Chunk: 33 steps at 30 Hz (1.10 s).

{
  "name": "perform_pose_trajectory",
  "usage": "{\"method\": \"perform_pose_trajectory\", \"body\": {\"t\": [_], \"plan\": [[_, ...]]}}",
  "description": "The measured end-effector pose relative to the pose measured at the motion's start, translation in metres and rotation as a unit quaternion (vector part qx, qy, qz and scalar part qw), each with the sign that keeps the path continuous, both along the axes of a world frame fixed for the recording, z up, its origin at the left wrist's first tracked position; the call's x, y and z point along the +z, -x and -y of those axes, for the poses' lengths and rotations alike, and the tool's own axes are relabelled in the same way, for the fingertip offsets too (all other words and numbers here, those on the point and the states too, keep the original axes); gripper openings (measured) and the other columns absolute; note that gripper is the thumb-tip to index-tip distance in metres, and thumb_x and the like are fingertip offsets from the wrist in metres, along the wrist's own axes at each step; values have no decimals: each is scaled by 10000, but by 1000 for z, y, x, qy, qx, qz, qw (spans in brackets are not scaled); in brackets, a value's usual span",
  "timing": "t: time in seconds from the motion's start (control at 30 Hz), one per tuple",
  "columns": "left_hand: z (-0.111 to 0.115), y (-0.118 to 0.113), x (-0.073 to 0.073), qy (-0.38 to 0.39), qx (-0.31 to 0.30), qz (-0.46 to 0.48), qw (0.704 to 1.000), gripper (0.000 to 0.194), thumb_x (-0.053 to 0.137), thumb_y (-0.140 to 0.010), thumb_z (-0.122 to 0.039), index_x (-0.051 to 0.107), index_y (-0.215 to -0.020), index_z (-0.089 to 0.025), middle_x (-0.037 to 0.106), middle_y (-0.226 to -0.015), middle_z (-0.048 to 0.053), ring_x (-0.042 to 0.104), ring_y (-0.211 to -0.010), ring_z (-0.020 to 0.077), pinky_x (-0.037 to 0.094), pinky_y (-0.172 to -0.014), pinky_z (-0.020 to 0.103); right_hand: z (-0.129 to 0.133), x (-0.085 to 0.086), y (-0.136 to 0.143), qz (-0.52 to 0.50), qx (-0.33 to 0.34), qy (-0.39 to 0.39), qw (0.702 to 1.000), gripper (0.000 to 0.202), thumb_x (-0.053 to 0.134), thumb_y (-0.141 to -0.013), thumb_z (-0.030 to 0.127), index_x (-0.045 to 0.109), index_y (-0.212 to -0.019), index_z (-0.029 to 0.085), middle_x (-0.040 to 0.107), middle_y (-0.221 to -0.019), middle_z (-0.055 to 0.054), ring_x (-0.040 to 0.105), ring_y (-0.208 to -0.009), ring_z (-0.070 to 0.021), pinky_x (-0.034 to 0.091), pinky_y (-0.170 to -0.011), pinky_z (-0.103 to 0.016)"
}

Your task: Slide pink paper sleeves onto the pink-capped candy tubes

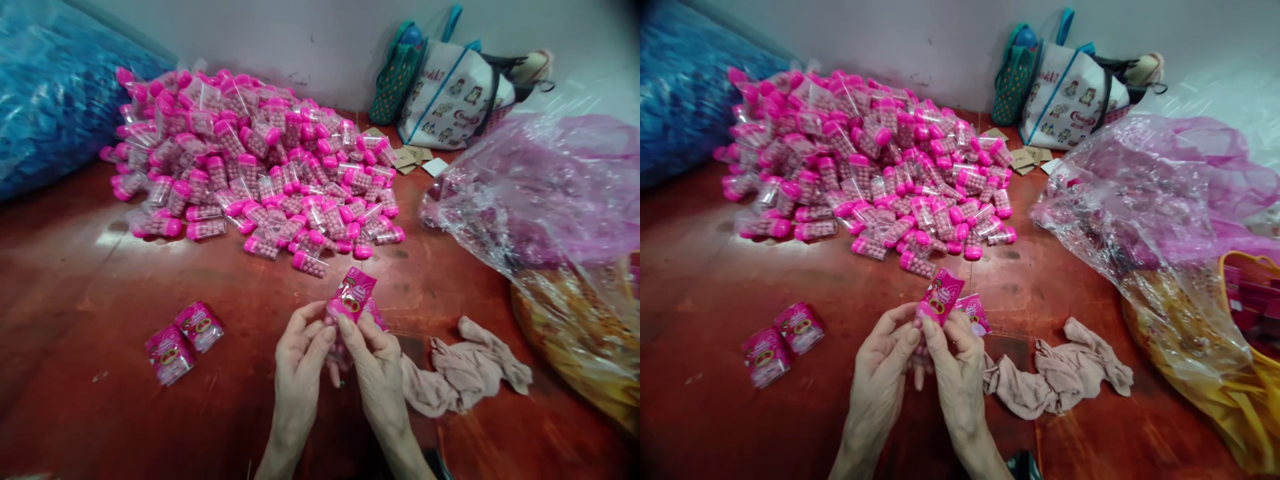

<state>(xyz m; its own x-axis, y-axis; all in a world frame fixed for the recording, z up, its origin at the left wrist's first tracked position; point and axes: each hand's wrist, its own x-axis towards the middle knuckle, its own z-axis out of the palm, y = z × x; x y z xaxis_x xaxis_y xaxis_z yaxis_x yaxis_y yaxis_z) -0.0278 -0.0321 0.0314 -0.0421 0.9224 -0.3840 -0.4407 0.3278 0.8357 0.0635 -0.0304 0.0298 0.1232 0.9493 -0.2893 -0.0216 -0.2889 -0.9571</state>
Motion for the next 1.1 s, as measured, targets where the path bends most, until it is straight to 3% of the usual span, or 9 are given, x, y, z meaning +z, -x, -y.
{"method": "perform_pose_trajectory", "body": {"t": [0.1,0.2,0.3,0.53,0.63,0.77,0.93,1.1], "plan": [[-1,7,-5,-14,-13,-56,998,256,599,-786,-288,606,-1005,-156,662,-714,23,581,-542,127,455,-443,203,-6,7,-11,16,21,-7,1000,237,522,-861,374,676,-873,193,542,-701,4,513,-687,-138,439,-628,-239],[-5,16,-8,-50,28,-139,989,199,624,-769,-279,685,-910,-153,680,-805,35,601,-690,136,476,-630,213,-9,14,-20,36,100,-8,994,250,510,-868,370,650,-764,190,540,-707,15,499,-667,-128,422,-634,-232],[-10,18,-9,-51,6,-105,993,118,676,-718,-225,712,-809,-158,671,-789,14,592,-738,133,464,-693,209,-7,16,-21,63,145,-10,987,288,508,-868,364,611,-670,181,513,-670,19,486,-653,-126,407,-628,-230],[-17,10,1,65,85,101,989,72,691,-696,-225,667,-708,-157,639,-559,-17,535,-455,86,426,-458,188,6,4,0,27,131,6,991,245,529,-837,421,612,-905,201,582,-754,-4,537,-700,-156,439,-635,-247],[-14,8,-2,64,80,111,989,88,684,-706,-221,678,-757,-150,652,-575,-5,534,-459,83,406,-431,175,10,0,5,48,70,27,996,267,546,-820,429,620,-931,198,616,-802,-26,566,-761,-180,462,-679,-262],[-6,0,-9,27,66,83,994,89,660,-738,-186,692,-808,-140,681,-691,13,576,-586,88,449,-537,172,13,-4,3,39,-2,26,999,296,571,-795,454,616,-946,203,625,-816,-35,566,-752,-176,470,-656,-253],[-6,-4,-8,33,34,123,991,115,625,-770,-231,677,-784,-129,645,-620,11,517,-470,79,407,-415,180,5,3,-1,-47,32,56,997,260,586,-810,408,545,-979,213,534,-664,39,465,-514,-92,399,-459,-190],[-14,5,-5,47,69,157,984,144,657,-737,-251,622,-698,-117,594,-574,-1,485,-426,77,330,-314,164,5,7,4,-67,59,20,996,214,528,-867,340,516,-1047,225,600,-825,6,558,-660,-101,466,-637,-211]]}}
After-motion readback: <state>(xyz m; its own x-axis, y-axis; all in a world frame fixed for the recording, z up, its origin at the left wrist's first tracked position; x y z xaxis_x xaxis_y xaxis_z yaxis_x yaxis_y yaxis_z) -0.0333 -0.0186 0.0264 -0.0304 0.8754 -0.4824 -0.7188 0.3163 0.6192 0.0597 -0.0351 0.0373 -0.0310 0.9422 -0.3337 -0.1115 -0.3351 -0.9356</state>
